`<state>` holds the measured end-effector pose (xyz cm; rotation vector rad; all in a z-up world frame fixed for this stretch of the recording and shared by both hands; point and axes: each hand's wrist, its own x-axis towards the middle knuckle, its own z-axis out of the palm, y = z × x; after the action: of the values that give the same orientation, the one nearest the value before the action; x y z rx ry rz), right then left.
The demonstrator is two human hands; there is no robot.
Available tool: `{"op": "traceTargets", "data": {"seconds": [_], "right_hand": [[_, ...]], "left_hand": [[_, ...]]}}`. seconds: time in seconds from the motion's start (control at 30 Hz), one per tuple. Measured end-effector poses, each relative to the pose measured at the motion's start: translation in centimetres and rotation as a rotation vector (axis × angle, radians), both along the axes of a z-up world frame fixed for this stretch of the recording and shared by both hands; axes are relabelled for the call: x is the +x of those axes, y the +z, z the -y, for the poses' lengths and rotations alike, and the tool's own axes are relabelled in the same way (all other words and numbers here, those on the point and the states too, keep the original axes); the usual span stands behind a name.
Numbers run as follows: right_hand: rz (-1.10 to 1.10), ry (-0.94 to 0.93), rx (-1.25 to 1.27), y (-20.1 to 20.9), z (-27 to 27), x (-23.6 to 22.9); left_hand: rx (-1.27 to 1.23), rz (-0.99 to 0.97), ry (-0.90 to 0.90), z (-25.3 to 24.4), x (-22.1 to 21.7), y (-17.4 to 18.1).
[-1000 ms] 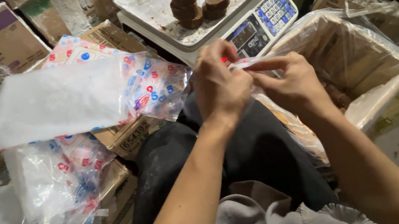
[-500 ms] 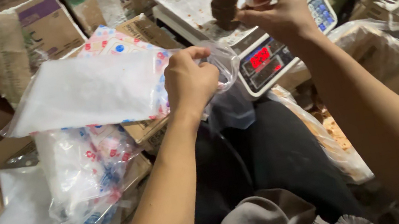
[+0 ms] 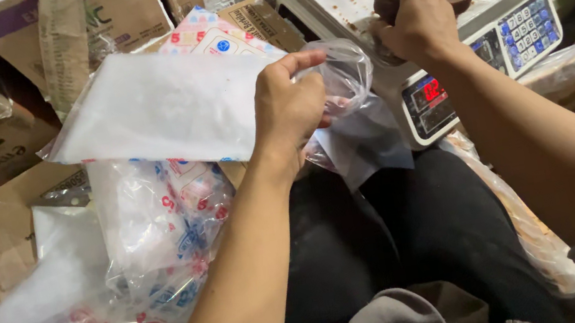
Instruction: The person weighs cylindrical brown food items on a digital scale, places them into clear plastic bags, ties the bags, and sets them aside. The process is repeated for multiple items.
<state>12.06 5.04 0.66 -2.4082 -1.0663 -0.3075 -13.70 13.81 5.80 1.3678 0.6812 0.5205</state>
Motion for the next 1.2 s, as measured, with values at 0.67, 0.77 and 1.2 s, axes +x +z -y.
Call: {"op": "traceTargets", "data": {"seconds": [0.67, 0.77, 1.2], "right_hand": [[-0.739, 0.233, 0.423, 10.4, 3.0, -5.6], [-0.980, 0.427, 0.486, 11.6, 4.0, -9.3], [-0.880, 0.393, 0.406, 10.9, 5.5, -15.0]], "left_hand": [[-0.215, 0.032, -0.132, -0.5, 1.9, -2.1], [-0.186, 0.067, -0.139, 0.2, 2.4, -1.4], [0.000, 0.081, -0.201, 2.4, 0.0, 1.5]]}}
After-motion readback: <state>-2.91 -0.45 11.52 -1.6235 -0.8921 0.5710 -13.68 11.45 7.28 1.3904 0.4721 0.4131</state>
